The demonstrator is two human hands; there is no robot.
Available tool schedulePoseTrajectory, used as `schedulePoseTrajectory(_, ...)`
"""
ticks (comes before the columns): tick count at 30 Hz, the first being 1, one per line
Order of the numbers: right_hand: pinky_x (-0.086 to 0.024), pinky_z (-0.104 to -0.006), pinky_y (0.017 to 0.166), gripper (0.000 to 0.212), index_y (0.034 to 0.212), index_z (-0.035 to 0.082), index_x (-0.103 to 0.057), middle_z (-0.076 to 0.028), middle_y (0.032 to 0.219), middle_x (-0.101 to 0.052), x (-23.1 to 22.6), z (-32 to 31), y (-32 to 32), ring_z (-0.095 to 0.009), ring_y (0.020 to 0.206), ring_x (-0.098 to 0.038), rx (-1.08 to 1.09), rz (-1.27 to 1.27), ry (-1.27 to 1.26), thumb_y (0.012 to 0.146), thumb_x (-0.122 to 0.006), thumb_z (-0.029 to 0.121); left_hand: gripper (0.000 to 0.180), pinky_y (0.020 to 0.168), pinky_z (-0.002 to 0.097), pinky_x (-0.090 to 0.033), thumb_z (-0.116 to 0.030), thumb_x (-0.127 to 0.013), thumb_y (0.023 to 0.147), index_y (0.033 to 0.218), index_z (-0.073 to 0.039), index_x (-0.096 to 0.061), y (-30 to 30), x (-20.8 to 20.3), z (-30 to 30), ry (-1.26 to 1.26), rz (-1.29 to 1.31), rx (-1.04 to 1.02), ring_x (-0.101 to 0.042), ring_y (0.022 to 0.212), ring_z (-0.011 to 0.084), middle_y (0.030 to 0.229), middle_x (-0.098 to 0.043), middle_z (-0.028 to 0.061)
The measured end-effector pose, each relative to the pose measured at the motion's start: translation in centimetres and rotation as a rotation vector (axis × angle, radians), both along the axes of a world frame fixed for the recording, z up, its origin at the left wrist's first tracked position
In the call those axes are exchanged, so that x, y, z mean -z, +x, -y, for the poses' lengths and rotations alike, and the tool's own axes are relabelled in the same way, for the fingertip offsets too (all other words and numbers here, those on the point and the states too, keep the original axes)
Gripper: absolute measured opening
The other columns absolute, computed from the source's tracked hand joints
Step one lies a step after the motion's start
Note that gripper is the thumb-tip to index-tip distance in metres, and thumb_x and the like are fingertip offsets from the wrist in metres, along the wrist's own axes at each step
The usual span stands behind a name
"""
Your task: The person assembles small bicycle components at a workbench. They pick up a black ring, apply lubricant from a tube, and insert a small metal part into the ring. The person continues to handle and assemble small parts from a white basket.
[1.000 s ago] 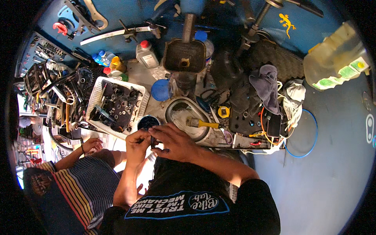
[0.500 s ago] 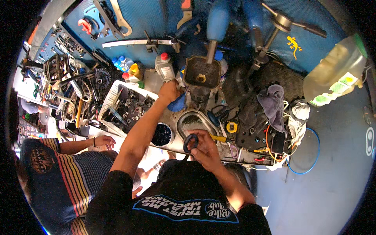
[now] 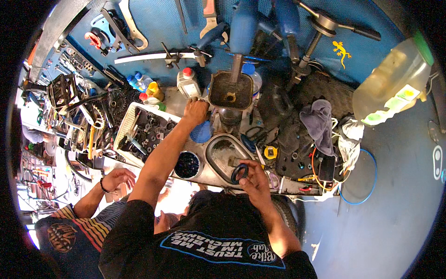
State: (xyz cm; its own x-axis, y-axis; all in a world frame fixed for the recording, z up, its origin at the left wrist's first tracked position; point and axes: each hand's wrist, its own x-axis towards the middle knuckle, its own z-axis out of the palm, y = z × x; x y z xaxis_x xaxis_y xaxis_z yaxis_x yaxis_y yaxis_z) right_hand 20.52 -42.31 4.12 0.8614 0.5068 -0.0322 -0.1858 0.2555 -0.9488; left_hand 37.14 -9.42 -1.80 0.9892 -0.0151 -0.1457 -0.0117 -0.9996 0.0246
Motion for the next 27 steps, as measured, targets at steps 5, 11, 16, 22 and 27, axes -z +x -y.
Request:
schedulePoseTrajectory(5,-0.048,-0.0316,0.092,0.057,0.143,0.002,-0.048,-0.005,0.112,-0.062,-0.7,-1.5,1.3,-0.014,0.102,-0.059,-0.036,-0.006,0.024,0.097,-0.073,0.022,0.028,0.102,0.0511,-0.047,-0.032,-0.079,0.085,0.097,-0.007,-0.078,-2.8,-3.5,-2.5,-0.003,0.172,-0.013,-0.063,0.116,0.0388,0.106,-0.076,0.0159)
schedulePoseTrajectory(11,-0.046,-0.0296,0.092,0.056,0.143,0.002,-0.048,-0.005,0.112,-0.061,-0.4,-3.6,2.8,-0.013,0.103,-0.058,-0.138,-0.032,0.101,0.096,-0.073,0.02,0.029,0.079,0.0321,-0.049,-0.029,-0.078,0.094,0.101,-0.002,-0.075,-11.1,-6.9,-4.8,-0.831,0.45,-0.42,-0.063,0.081,0.0176,0.086,-0.072,0.0079)
schedulePoseTrajectory(16,-0.045,-0.0284,0.092,0.056,0.142,0.002,-0.048,-0.004,0.11,-0.061,-0.9,-5.0,3.7,-0.012,0.102,-0.057,-0.233,-0.039,0.123,0.096,-0.073,0.021,0.028,0.077,0.0311,-0.052,-0.024,-0.07,0.102,0.118,-0.002,-0.064,-21.1,-5.5,-7.5,-1.759,0.661,-0.619,-0.064,0.087,0.0164,0.103,-0.069,0.0072)
schedulePoseTrajectory(22,-0.047,-0.0284,0.09,0.057,0.142,0.001,-0.048,-0.004,0.11,-0.063,-0.4,-6.4,4.8,-0.012,0.1,-0.058,-0.326,-0.073,0.148,0.096,-0.073,0.024,0.031,0.081,0.0345,-0.05,-0.033,-0.066,0.104,0.129,-0.017,-0.064,-31.6,-4.0,-10.3,-2.196,0.869,-0.291,-0.063,0.101,0.0188,0.12,-0.068,0.003)
schedulePoseTrajectory(27,-0.047,-0.0287,0.091,0.058,0.142,0.001,-0.049,-0.004,0.11,-0.063,-0.5,-7.8,5.2,-0.011,0.101,-0.058,-0.389,-0.068,0.116,0.096,-0.073,0.025,0.036,0.082,0.0347,-0.049,-0.036,-0.068,0.101,0.132,-0.017,-0.063,-35.2,-3.8,-10.5,-2.146,1.032,-0.331,-0.061,0.101,0.0191,0.123,-0.067,0.0016)
